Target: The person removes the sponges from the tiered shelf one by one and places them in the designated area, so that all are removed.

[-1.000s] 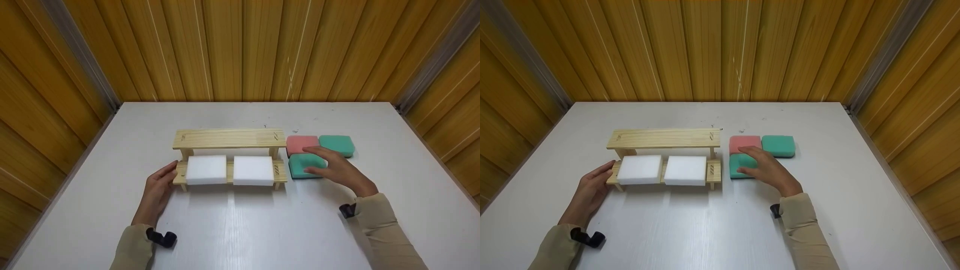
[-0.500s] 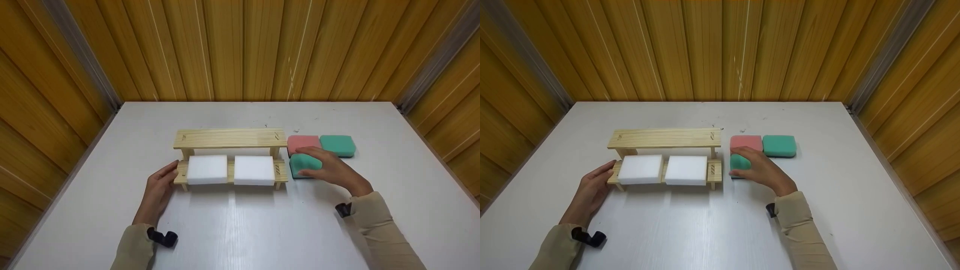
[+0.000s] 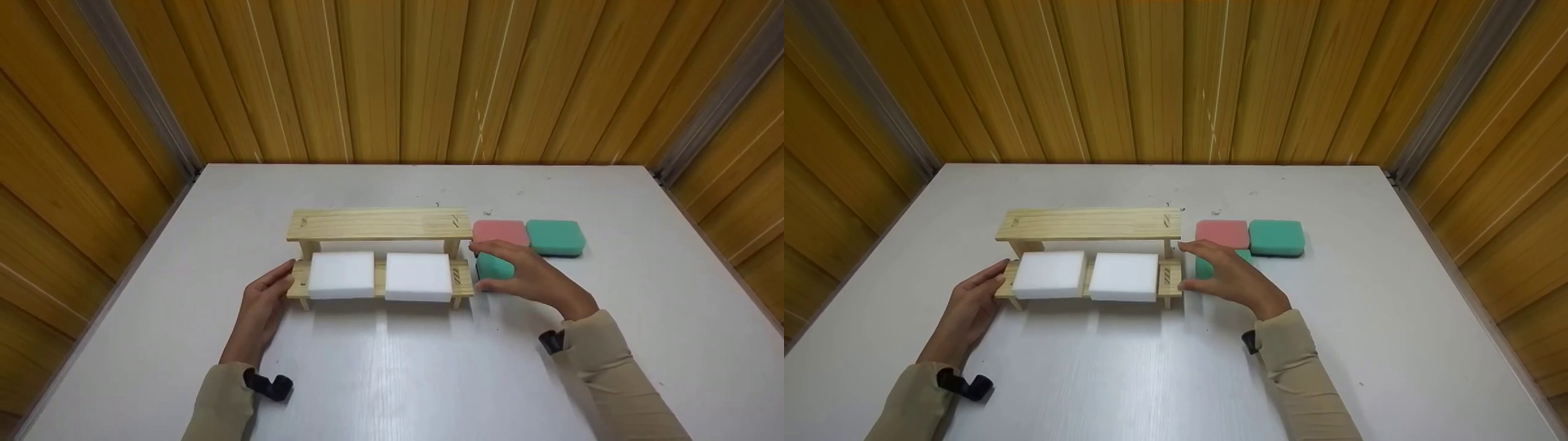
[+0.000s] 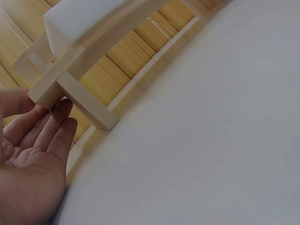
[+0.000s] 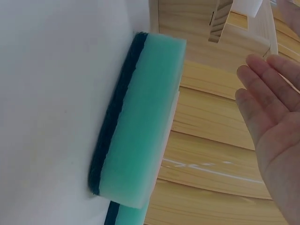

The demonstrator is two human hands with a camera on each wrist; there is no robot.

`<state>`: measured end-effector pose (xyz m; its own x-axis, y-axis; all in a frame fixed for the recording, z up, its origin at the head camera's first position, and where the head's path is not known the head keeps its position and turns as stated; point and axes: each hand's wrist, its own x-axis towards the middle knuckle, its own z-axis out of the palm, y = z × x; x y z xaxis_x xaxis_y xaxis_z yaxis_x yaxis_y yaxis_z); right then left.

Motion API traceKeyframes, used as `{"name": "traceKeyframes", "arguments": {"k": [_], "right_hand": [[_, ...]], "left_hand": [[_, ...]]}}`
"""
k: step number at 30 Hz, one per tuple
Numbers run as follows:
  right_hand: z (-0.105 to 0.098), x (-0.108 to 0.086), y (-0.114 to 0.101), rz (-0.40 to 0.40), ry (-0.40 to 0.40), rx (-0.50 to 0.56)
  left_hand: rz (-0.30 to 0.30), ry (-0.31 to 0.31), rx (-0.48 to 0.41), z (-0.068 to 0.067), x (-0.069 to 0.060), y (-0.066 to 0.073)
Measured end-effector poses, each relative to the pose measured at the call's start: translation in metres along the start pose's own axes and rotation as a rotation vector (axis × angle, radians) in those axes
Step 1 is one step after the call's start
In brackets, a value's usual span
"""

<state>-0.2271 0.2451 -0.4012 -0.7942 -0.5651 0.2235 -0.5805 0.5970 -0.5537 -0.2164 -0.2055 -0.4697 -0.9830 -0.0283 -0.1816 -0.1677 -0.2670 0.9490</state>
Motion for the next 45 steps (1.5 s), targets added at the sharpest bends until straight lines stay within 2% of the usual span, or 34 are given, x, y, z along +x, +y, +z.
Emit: {"name": "traceKeyframes", "arguments": {"k": [5, 24, 28, 36, 45], "right_hand": [[0.002, 0.001, -0.001, -0.033, 0.003, 0.012], [0.011, 0.01, -0.009, -0.067, -0.026, -0.01], [0.013, 0.012, -0.01, -0.048, -0.031, 0.002], [0.016, 0.013, -0.009, -0.089, -0.03, -0.002], [0.018, 0.012, -0.013, -0.072, -0.053, -0.018]], "left_hand": [[-0.006, -0.01, -0.003, 0.001, 0.002, -0.001], [-0.008, -0.021, -0.035, 0.002, 0.002, 0.001], [-0.009, -0.02, -0.042, 0.001, 0.001, 0.001], [-0.009, 0.0, -0.012, -0.001, 0.001, 0.001], [-0.018, 0.012, -0.009, 0.0, 0.002, 0.001]]}}
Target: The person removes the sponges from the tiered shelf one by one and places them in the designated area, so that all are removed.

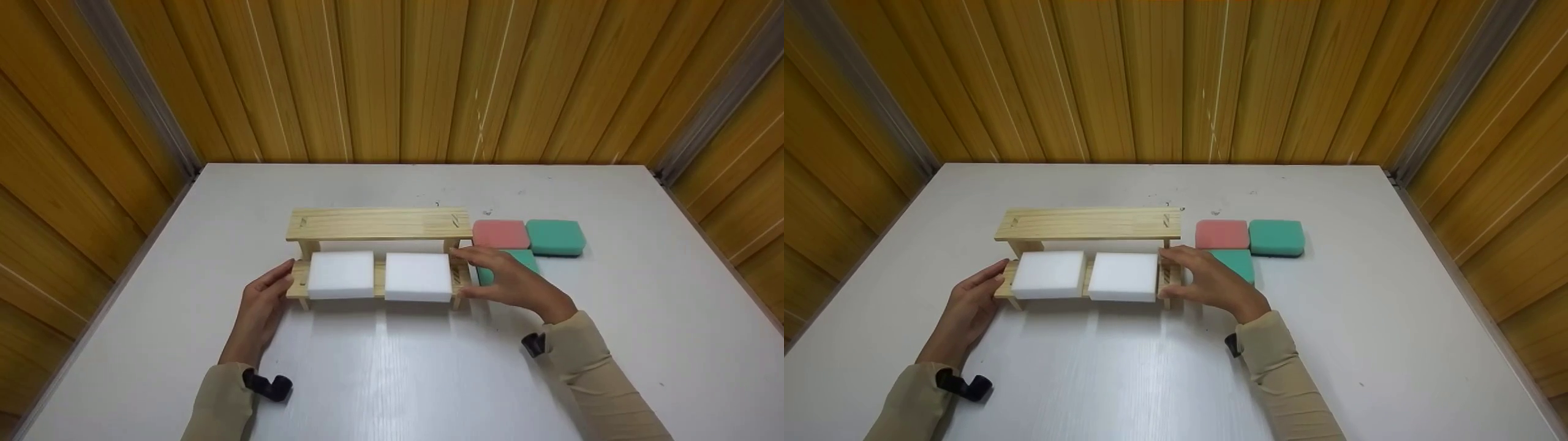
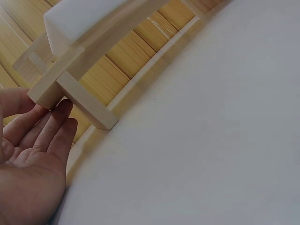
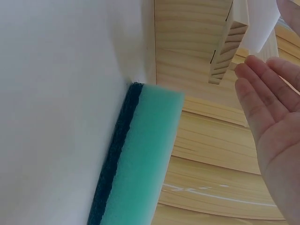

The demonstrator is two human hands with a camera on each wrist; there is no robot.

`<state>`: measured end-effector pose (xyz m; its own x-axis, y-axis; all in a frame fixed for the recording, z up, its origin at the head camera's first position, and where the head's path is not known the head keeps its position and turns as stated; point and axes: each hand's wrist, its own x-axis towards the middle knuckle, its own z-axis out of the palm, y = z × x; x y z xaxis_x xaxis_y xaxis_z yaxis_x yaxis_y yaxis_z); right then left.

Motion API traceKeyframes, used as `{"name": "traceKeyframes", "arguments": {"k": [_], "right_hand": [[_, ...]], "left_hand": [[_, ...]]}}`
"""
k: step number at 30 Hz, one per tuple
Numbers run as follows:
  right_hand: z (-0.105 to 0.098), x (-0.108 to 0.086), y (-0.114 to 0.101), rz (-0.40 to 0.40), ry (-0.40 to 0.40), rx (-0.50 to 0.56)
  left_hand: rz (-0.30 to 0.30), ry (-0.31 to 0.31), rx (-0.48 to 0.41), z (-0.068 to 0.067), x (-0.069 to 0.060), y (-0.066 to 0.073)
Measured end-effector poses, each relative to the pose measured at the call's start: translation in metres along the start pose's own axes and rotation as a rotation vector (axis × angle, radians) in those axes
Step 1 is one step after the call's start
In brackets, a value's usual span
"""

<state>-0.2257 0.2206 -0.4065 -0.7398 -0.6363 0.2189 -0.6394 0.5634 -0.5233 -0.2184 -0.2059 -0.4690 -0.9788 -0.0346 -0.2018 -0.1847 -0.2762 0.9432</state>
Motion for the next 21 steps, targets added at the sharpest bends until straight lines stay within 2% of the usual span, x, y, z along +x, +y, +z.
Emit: {"name": "traceKeyframes", "arguments": {"k": [5, 15, 21], "right_hand": [[0.003, 0.003, -0.001, -0.014, 0.002, 0.007], [0.01, 0.003, -0.004, 0.013, -0.011, 0.009], [0.012, 0.003, -0.007, 0.063, -0.026, 0.029]], "left_hand": [[0.001, 0.003, 0.015, 0.0, 0.0, 0.0], [0.005, -0.01, 0.001, 0.0, -0.001, -0.001], [0.0, -0.006, -0.015, 0.001, -0.001, 0.0]]}}
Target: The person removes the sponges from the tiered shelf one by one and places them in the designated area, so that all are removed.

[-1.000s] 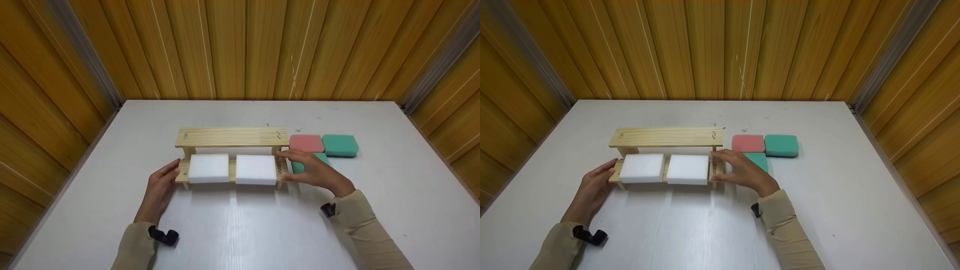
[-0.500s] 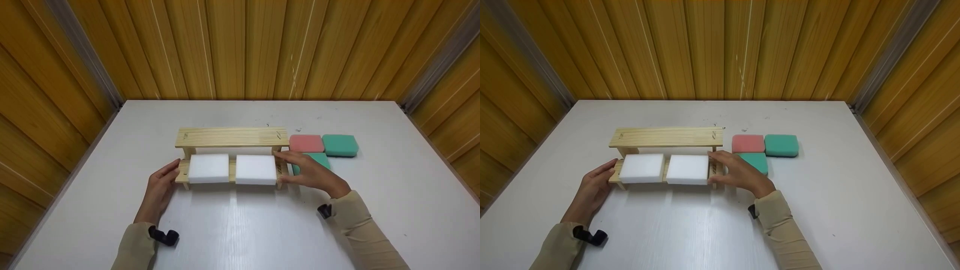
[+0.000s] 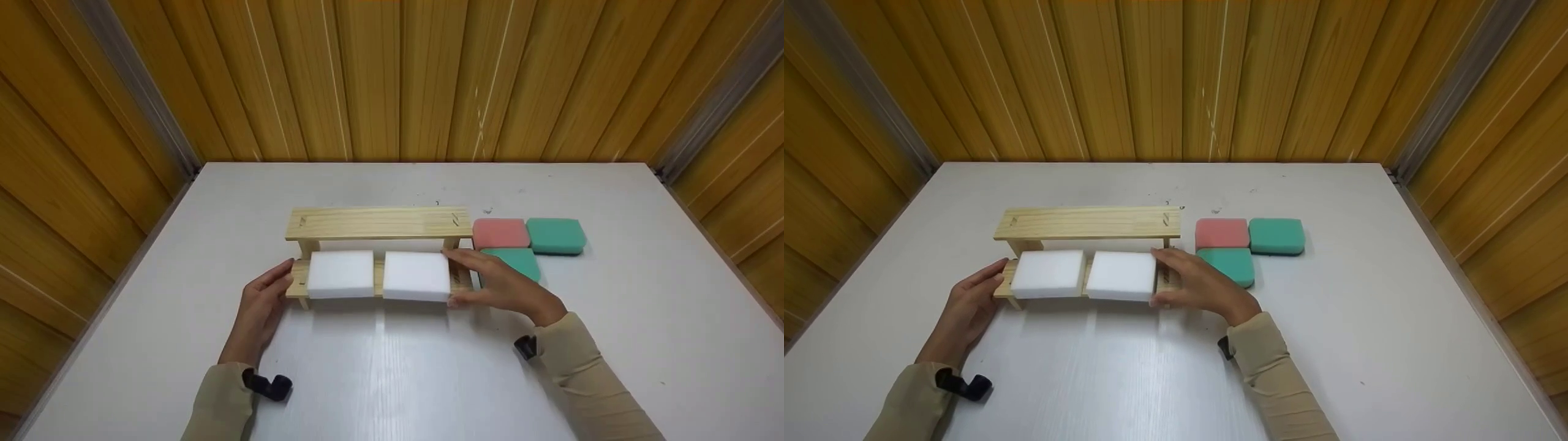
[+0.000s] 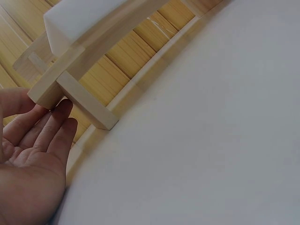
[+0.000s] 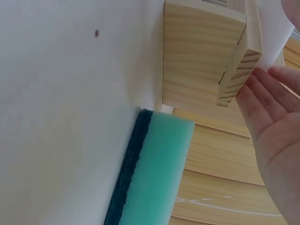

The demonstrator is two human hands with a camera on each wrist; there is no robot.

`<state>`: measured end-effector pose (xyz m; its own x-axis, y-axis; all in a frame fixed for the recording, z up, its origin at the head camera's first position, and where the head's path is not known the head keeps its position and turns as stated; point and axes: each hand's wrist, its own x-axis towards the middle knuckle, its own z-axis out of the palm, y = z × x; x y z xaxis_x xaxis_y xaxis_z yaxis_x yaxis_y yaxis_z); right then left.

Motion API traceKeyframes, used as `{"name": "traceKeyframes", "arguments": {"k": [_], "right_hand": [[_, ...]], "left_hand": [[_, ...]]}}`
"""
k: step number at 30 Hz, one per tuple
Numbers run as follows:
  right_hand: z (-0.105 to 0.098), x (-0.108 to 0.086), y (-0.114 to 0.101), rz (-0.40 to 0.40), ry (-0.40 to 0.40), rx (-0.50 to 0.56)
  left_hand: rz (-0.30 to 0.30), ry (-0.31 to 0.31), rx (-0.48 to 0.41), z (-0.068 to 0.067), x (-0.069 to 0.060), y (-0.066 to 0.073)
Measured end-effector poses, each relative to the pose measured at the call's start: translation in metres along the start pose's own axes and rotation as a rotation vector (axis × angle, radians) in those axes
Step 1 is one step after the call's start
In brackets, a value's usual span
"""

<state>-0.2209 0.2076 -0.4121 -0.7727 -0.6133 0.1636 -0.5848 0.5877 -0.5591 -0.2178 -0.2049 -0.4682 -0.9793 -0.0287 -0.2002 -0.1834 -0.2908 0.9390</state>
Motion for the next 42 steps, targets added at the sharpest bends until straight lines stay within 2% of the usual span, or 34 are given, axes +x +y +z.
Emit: {"name": "traceKeyframes", "arguments": {"k": [6, 16, 24, 42], "right_hand": [[0.004, 0.004, -0.002, 0.044, -0.012, 0.029], [0.01, 0.009, -0.003, 0.013, 0.016, 0.038], [0.012, 0.012, -0.004, 0.058, -0.002, 0.043], [0.014, 0.012, -0.003, 0.018, 0.041, 0.025]], "left_hand": [[-0.006, 0.007, 0.019, 0.0, 0.0, 0.0], [0.002, 0.002, -0.007, -0.001, 0.0, -0.001], [0.012, -0.001, -0.003, -0.001, 0.001, -0.002], [0.01, -0.008, -0.033, -0.002, 0.001, -0.003]]}}
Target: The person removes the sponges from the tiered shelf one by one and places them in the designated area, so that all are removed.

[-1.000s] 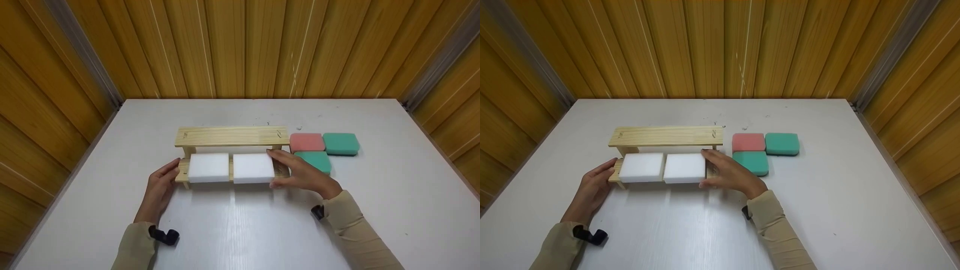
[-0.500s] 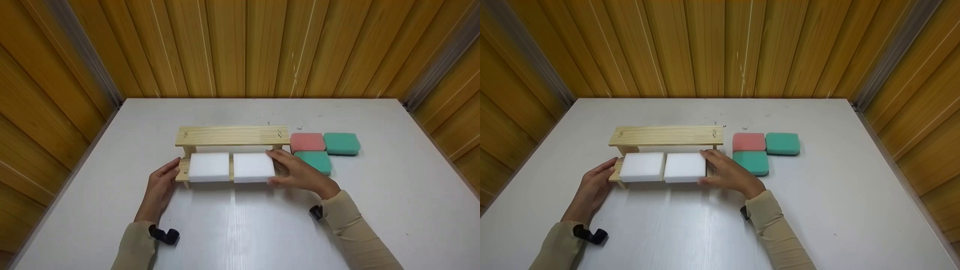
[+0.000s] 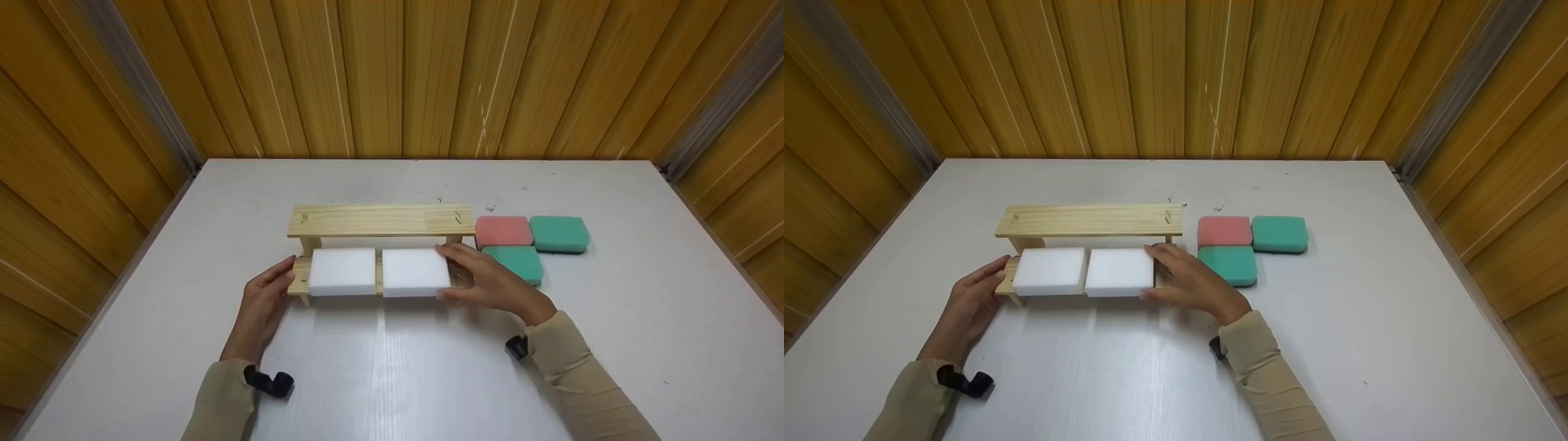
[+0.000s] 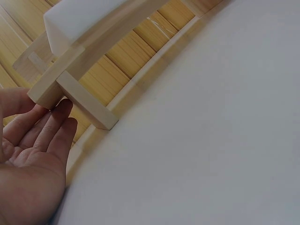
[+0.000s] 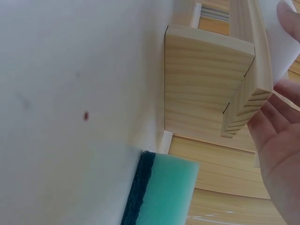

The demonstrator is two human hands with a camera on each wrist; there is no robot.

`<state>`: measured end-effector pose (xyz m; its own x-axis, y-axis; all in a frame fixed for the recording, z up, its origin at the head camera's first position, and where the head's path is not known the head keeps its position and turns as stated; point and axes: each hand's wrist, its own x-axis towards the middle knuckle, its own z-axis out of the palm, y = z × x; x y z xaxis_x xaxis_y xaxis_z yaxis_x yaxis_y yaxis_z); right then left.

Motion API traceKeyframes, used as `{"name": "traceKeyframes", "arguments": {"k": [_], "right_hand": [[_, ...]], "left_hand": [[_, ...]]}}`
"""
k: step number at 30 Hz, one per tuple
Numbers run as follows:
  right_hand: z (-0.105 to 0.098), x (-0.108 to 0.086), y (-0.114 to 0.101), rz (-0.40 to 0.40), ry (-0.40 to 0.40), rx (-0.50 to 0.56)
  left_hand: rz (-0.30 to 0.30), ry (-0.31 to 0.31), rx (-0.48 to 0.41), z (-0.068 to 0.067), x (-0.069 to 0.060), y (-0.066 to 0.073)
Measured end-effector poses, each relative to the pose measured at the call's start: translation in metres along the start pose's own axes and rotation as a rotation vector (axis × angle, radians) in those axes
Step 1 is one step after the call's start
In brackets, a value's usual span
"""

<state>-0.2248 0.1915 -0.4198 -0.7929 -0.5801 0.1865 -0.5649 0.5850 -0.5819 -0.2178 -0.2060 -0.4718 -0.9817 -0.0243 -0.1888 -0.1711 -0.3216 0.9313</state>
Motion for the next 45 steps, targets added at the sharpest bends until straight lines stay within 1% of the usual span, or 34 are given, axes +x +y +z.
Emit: {"name": "traceKeyframes", "arguments": {"k": [7, 11, 18, 32, 37, 40, 45], "right_hand": [[0.0003, -0.0014, 0.0006, -0.022, 0.026, -0.019], [0.0009, -0.0017, 0.0004, -0.041, 0.045, -0.028], [0.002, -0.0031, 0.0007, -0.102, 0.08, -0.013], [-0.0004, -0.0054, 0.0, -0.081, 0.092, -0.025], [-0.0009, -0.0064, 0.0008, -0.082, 0.091, -0.029], [-0.0011, -0.0068, 0.0015, -0.098, 0.096, -0.04], [-0.0026, -0.0084, 0.0005, -0.091, 0.094, -0.047]], "left_hand": [[-0.011, 0.006, 0.006, 0.0012, -0.0001, 0.0011], [-0.005, 0.007, 0.012, 0.0016, -0.0005, 0.0011], [0.01, 0.021, 0.036, 0.0033, -0.0001, 0.0016], [-0.009, 0.021, 0.025, 0.003, -0.0002, 0.0017], [-0.007, 0.021, 0.023, 0.0027, 0.0002, 0.0012], [-0.004, 0.017, 0.031, 0.0025, -0.0001, 0.0017], [0.008, 0.012, 0.05, 0.0022, -0.0004, 0.0006]]}}
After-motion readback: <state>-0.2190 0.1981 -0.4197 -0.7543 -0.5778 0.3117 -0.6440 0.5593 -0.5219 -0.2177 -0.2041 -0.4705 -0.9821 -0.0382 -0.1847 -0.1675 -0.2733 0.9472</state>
